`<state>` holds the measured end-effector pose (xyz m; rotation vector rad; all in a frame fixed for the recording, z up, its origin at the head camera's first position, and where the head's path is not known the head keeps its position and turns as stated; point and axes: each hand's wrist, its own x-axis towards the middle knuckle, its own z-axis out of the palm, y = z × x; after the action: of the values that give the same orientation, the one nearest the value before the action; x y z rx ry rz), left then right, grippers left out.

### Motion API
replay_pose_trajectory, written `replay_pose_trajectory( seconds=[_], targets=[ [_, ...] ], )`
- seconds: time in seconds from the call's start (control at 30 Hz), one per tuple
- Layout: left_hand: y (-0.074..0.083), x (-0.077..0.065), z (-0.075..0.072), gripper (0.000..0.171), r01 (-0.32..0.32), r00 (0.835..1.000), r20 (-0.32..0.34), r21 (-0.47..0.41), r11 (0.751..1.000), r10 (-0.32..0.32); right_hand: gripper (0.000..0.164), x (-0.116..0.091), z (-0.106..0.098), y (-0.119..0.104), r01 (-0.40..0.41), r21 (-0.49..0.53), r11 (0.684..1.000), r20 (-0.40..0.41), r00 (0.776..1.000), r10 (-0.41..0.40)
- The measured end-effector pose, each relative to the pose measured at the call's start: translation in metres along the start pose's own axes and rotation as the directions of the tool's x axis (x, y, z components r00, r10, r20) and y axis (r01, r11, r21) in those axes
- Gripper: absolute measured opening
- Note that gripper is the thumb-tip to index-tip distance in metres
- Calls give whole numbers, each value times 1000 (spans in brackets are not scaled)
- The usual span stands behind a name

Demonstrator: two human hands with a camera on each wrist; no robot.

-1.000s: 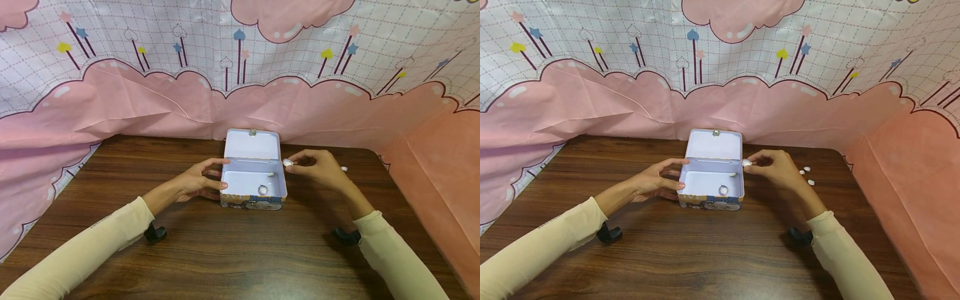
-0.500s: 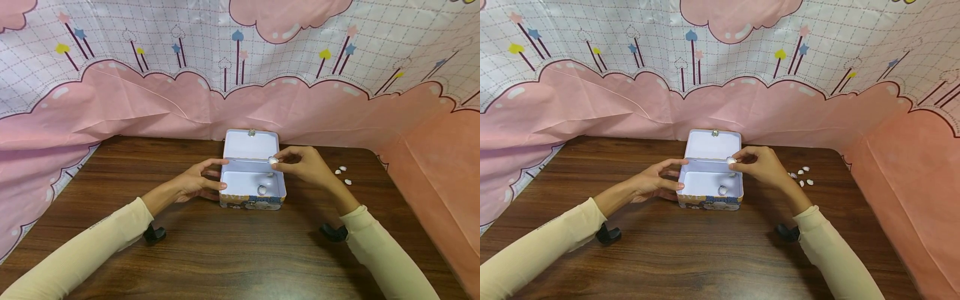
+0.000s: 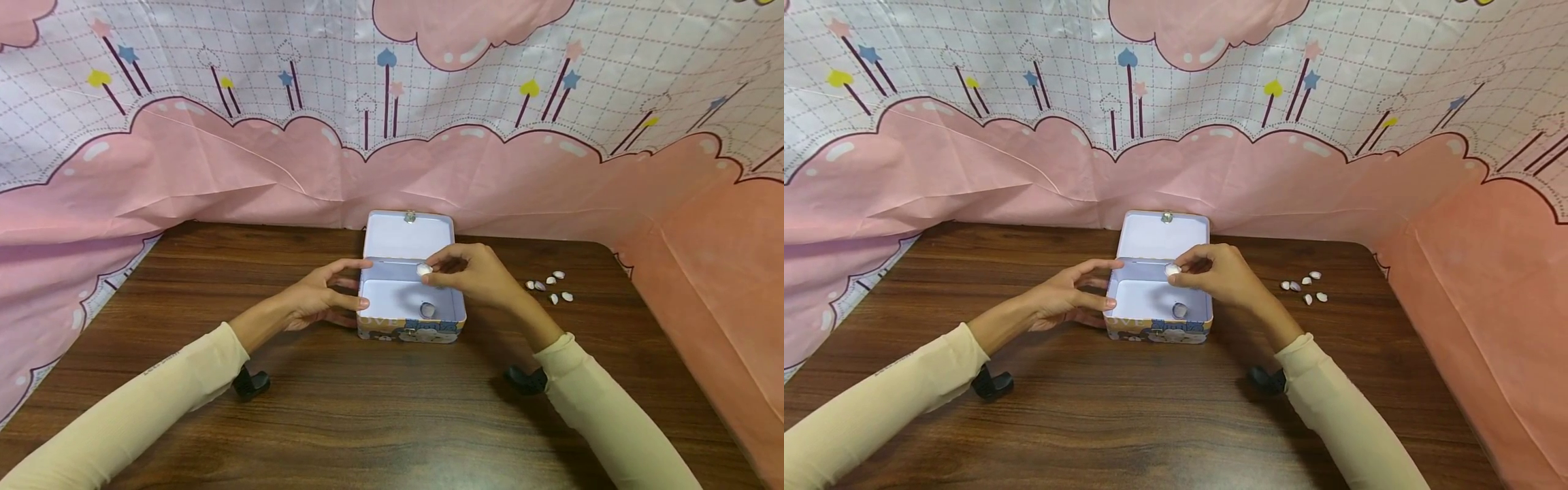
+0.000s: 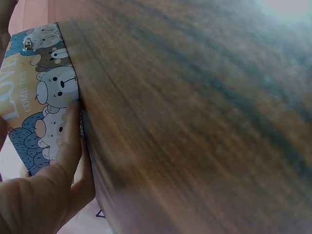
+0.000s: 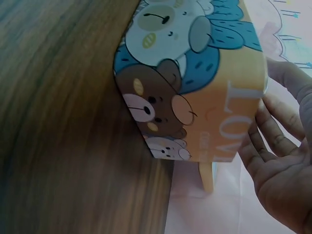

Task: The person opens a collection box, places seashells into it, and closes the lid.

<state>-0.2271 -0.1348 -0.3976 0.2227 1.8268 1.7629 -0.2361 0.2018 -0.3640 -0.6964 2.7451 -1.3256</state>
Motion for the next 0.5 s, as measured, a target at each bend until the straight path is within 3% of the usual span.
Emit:
replay_pose_trajectory(
  seconds=[0.5],
  targets=[
    [2, -2, 2, 90, -3, 1000, 3, -3, 1000, 3, 31, 9, 19, -4, 44, -58, 997, 32, 999, -42]
  ],
)
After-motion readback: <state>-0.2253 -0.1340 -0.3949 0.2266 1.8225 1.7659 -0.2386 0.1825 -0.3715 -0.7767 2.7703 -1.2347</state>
